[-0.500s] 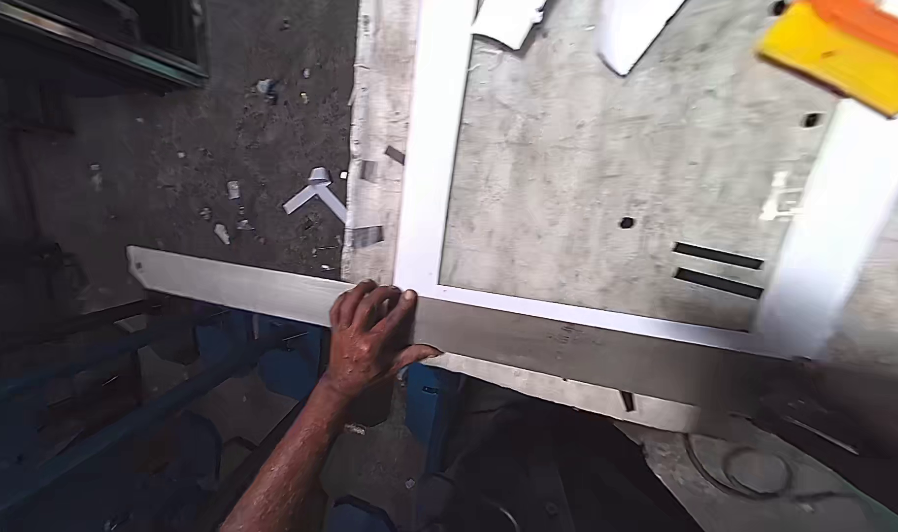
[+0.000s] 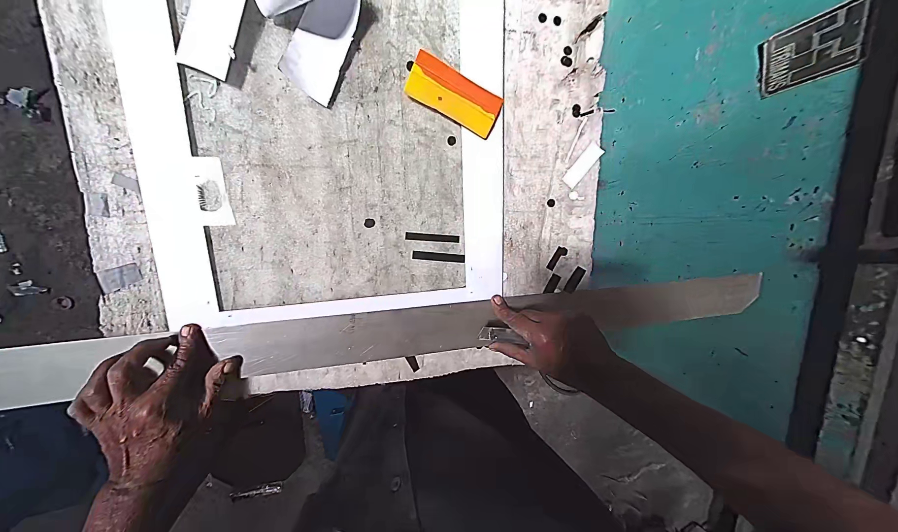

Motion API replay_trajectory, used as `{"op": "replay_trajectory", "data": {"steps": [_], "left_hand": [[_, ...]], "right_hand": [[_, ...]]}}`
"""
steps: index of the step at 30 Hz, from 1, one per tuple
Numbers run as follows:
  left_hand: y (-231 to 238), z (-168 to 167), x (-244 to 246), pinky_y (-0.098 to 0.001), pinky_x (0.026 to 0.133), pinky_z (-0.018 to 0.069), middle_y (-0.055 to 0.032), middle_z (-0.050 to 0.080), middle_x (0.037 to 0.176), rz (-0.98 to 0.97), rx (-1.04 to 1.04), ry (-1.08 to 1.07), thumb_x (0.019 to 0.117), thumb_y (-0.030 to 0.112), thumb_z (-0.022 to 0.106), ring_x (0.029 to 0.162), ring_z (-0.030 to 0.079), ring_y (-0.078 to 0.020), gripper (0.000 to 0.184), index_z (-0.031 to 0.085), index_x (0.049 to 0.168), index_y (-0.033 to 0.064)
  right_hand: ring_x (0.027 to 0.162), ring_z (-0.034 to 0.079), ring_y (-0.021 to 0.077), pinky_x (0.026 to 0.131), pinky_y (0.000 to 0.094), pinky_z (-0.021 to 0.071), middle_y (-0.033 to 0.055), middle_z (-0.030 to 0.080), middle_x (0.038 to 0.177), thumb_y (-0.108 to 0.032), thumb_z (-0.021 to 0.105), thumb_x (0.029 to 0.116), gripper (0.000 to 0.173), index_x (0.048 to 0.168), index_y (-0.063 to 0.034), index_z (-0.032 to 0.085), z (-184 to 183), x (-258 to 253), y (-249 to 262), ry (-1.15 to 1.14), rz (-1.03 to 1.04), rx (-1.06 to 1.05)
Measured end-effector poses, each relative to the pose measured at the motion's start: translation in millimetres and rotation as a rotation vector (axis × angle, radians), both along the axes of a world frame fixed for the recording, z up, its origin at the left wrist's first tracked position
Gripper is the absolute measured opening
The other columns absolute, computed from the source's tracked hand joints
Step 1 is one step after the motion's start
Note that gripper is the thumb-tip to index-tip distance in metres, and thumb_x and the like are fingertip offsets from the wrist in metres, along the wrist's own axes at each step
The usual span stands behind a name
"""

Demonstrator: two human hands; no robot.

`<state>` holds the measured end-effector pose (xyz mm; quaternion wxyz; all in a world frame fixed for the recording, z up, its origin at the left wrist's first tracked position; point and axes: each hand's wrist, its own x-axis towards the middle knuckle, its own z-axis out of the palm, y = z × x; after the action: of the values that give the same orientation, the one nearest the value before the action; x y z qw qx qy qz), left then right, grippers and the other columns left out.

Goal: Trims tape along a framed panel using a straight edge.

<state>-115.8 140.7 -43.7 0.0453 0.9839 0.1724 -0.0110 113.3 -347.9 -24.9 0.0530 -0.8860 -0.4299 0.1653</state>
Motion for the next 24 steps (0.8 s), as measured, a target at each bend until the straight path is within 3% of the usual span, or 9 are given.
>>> {"op": "replay_trajectory", "data": {"steps": [4,9,24], "left_hand": [[-45.3,19.9,19.7,-0.0701,0.095,0.0368,-0.0252,0.059,0.133,0.230,0.008,0.128,0.0975,0.067,0.042,0.123,0.053,-0.0493,0.071,0.058,0.146,0.0187],[-76.6,20.6,38.3,-0.0722,0.093,0.0385,-0.0280,0.054,0.140,0.428,0.019,0.146,0.1001,0.058,0.046,0.124,0.053,-0.0506,0.067,0.055,0.149,0.0128],[-72.6,29.6,43.0,-0.0738,0.097,0.0365,-0.0263,0.055,0.140,0.419,0.038,0.238,0.0995,0.059,0.049,0.127,0.053,-0.0504,0.064,0.056,0.147,0.0166]], "right_hand": [[0.052,0.064,0.0284,0.045,0.0440,0.0492,0.0093,0.067,0.068,-0.054,0.062,0.0939,0.066,0.141,-0.0084,0.063,6.2,4.0,1.6,0.043,0.050,-0.055],[0.054,0.065,0.0293,0.046,0.0442,0.0491,0.0103,0.067,0.069,-0.054,0.064,0.0925,0.064,0.135,-0.0059,0.066,4.2,14.7,2.4,0.034,0.121,-0.015],[0.055,0.065,0.0290,0.046,0.0449,0.0490,0.0099,0.067,0.069,-0.052,0.069,0.0866,0.063,0.131,-0.0069,0.069,-3.2,21.6,-2.4,0.074,0.114,0.078]]}}
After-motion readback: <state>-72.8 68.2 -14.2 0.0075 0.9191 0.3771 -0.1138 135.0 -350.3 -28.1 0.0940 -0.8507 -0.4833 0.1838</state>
